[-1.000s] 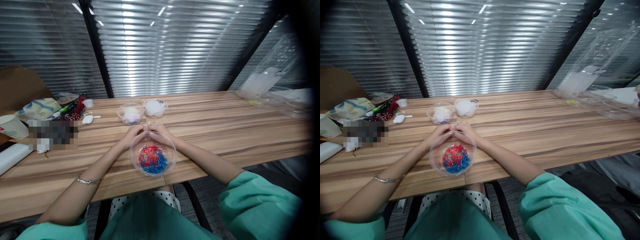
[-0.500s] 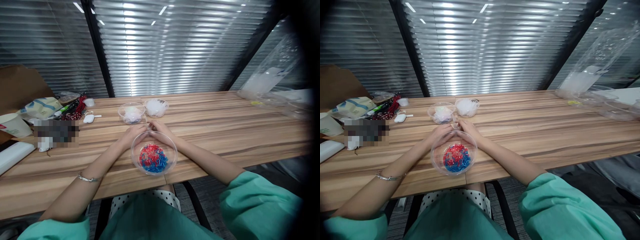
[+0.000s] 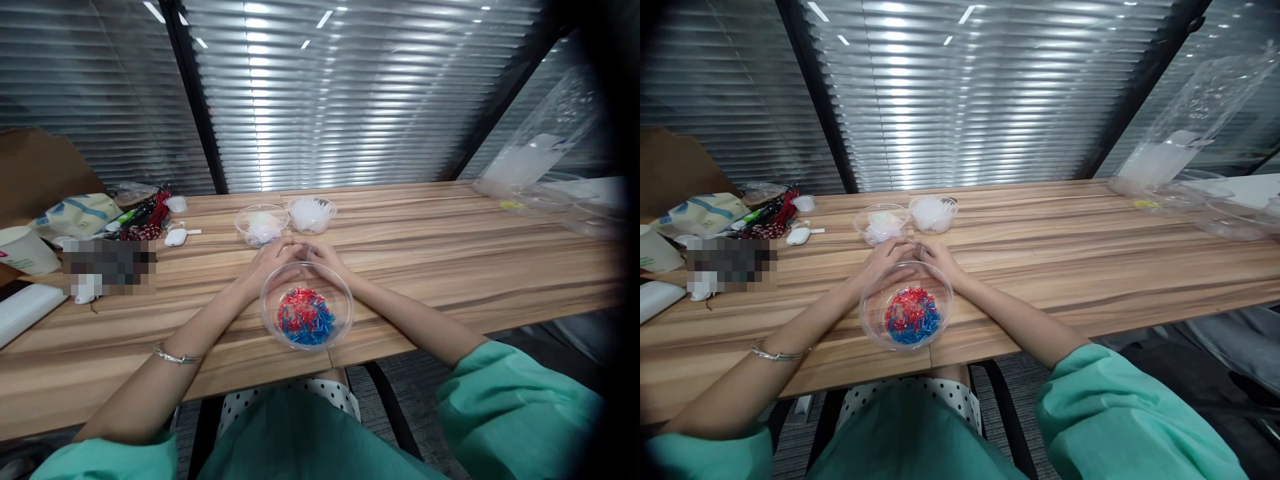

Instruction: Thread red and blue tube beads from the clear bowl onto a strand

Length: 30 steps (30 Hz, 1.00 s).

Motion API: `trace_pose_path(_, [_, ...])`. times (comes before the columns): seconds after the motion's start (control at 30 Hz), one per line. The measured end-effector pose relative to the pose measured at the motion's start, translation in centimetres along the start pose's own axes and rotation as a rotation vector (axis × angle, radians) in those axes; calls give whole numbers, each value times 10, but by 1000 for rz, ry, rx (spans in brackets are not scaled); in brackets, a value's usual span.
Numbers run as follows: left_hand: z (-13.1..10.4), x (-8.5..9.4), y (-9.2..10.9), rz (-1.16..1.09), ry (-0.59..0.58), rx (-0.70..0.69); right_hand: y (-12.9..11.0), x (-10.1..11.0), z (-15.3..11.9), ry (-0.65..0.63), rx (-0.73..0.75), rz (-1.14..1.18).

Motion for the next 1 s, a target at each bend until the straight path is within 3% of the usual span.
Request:
trace_pose_path(0.37, [4, 0, -2, 108, 83, 44, 12, -19, 4, -170, -119, 482])
trace_pose_path(0.67, [4, -2, -10, 108, 107, 56, 16, -21, 8, -150, -203, 579])
trace_pose_path(1.0, [4, 0, -4, 70, 111, 37, 4, -25, 1, -133, -216, 540])
Point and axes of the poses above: each hand's wrist, its own z-axis towards the middle knuckle, its own x-axis out of the back of the hand, y = z × x, the point moved 6 cm from there along z, towards the middle knuckle, and after that the axes turned 4 degrees about -z, right-handed, at the moved point
